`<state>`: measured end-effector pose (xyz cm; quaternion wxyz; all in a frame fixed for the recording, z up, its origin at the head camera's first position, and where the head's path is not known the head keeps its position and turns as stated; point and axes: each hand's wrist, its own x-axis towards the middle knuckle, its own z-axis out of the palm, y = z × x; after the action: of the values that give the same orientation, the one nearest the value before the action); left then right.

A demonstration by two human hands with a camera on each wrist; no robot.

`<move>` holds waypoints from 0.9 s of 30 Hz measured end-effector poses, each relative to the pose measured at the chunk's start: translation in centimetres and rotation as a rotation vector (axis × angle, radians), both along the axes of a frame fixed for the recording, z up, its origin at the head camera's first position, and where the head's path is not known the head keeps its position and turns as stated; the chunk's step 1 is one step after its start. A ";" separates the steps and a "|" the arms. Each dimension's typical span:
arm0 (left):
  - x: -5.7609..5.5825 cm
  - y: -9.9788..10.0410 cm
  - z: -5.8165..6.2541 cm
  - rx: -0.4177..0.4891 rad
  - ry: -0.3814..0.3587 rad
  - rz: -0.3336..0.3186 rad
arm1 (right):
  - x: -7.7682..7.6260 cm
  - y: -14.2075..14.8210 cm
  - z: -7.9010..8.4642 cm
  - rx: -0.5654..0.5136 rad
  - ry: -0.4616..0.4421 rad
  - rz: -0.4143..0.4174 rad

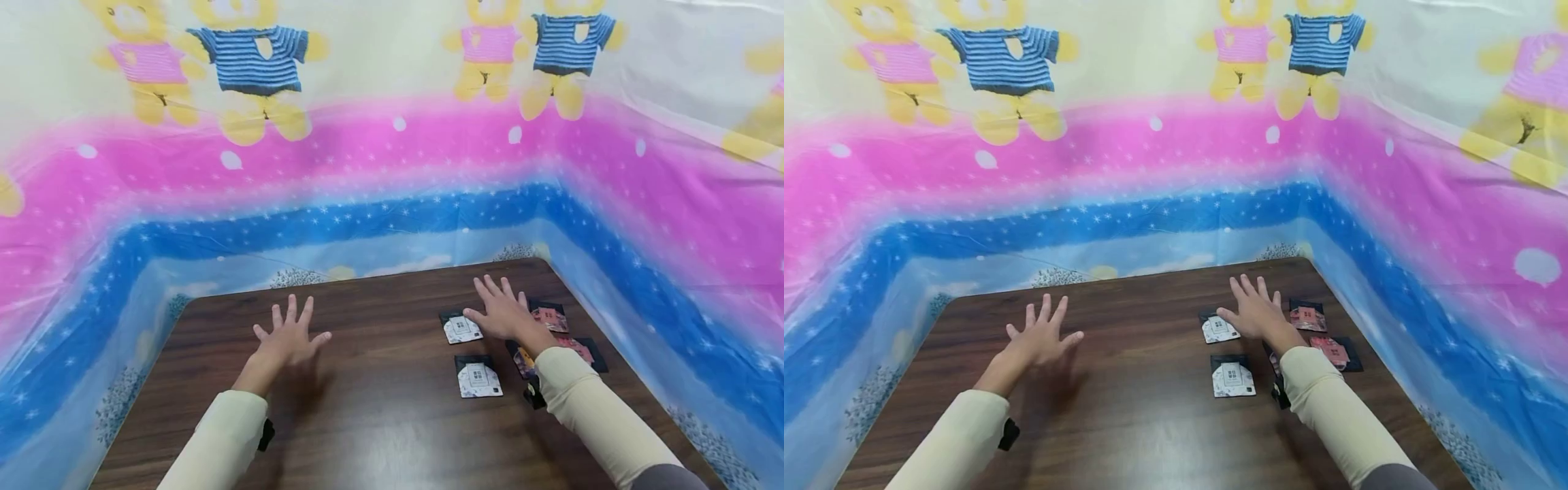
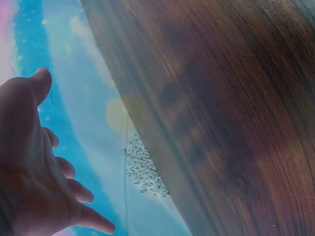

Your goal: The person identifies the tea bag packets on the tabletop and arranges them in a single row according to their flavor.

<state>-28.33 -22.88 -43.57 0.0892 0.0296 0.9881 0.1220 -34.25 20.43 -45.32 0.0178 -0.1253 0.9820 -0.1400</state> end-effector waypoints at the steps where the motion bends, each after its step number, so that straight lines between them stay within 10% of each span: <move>1: 0.0 0.0 0.0 0.004 -0.003 0.000 | 0.0 0.0 0.0 0.001 -0.003 0.000; 27: -1.0 1.5 -0.8 0.103 0.127 -0.078 | 1.0 0.2 -1.2 -0.058 0.093 0.002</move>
<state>-29.33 -21.40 -44.41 0.0295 0.0805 0.9823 0.1668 -33.22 20.61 -46.55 -0.0312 -0.1330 0.9772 -0.1626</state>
